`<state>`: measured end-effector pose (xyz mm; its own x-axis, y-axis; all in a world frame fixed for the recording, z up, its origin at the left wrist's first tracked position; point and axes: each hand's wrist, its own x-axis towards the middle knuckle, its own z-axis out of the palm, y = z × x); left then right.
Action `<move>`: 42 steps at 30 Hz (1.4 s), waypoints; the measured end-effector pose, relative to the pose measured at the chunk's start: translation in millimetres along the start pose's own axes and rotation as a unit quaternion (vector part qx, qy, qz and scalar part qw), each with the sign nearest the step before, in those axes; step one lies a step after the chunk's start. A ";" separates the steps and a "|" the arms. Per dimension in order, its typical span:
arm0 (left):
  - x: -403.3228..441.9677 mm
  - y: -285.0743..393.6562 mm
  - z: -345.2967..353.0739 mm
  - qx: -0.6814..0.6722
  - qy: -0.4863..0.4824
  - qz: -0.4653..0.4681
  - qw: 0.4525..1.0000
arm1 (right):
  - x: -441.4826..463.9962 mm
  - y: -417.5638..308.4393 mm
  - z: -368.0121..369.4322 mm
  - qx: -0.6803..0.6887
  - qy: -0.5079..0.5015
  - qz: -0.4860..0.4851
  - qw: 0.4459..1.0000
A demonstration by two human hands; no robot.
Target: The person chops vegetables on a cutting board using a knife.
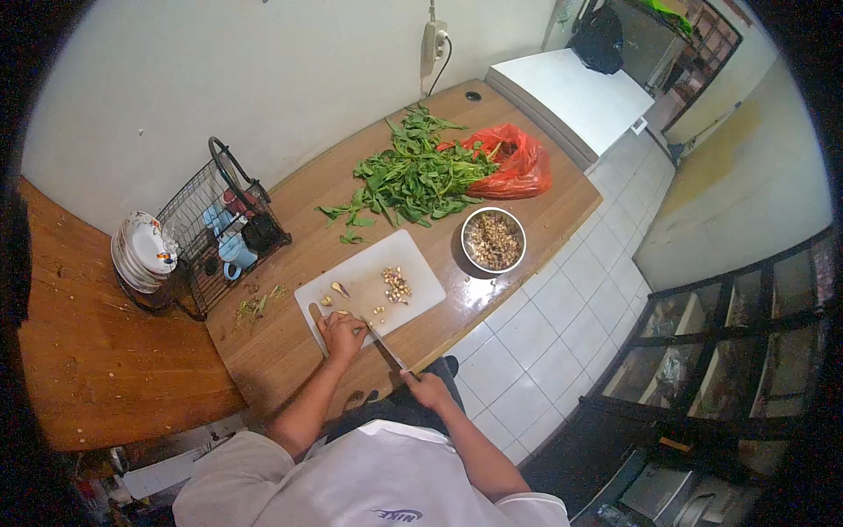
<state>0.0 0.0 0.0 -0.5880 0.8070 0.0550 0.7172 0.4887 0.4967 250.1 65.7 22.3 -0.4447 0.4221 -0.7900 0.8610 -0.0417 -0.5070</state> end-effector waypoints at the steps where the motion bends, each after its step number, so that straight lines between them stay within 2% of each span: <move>1: -2.2 1.3 2.1 0.008 0.010 -0.002 1.000 | -3.7 -1.7 -0.8 0.006 0.015 -0.021 1.000; 3: 18.2 -14.6 -8.3 0.033 0.037 0.010 0.999 | 18.7 -27.0 6.2 0.023 0.036 -0.066 0.997; 5: 12.9 -14.3 -7.4 0.038 0.046 0.009 0.998 | 21.1 -29.7 10.8 -0.018 0.084 -0.091 0.992; 8: 9.8 -9.9 -2.1 0.034 0.031 0.016 0.999 | 7.7 -41.3 -5.7 -0.075 0.067 -0.042 0.994; 12: -0.2 -1.5 -4.3 0.023 0.027 0.020 0.999 | 23.9 2.8 13.1 -0.008 0.113 -0.087 0.990; 14: -1.3 3.5 -5.4 0.018 0.025 -0.002 1.000 | 6.6 -1.3 3.6 0.020 0.064 -0.063 0.996; 20: -3.7 -6.3 5.5 0.034 0.035 -0.011 0.999 | -13.7 -7.9 2.8 0.063 0.023 -0.034 0.997; 27: -1.7 -5.6 4.3 0.035 0.027 -0.005 0.999 | 2.9 -1.4 5.8 0.033 -0.007 -0.020 0.999; 30: -1.3 -4.7 0.5 0.041 0.001 -0.006 0.999 | 6.6 -7.8 7.9 0.015 0.024 -0.057 0.998; 32: -0.6 -3.4 -0.8 0.041 0.000 -0.004 0.999 | 8.6 -13.0 12.6 -0.078 0.140 -0.072 0.984; 35: -1.1 -0.7 -2.1 0.035 0.003 0.001 0.999 | -19.6 -42.0 -2.7 -0.108 0.159 -0.029 0.981; 42: 0.8 1.3 -2.6 0.057 0.007 0.065 0.996 | -29.8 -26.7 -5.6 -0.157 0.197 -0.031 0.967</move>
<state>-0.5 0.4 2.9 -0.4921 0.8616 0.1243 0.8247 0.4156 0.3837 241.7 59.3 61.4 -0.4226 0.7305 -0.5365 0.8956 0.2455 -0.3711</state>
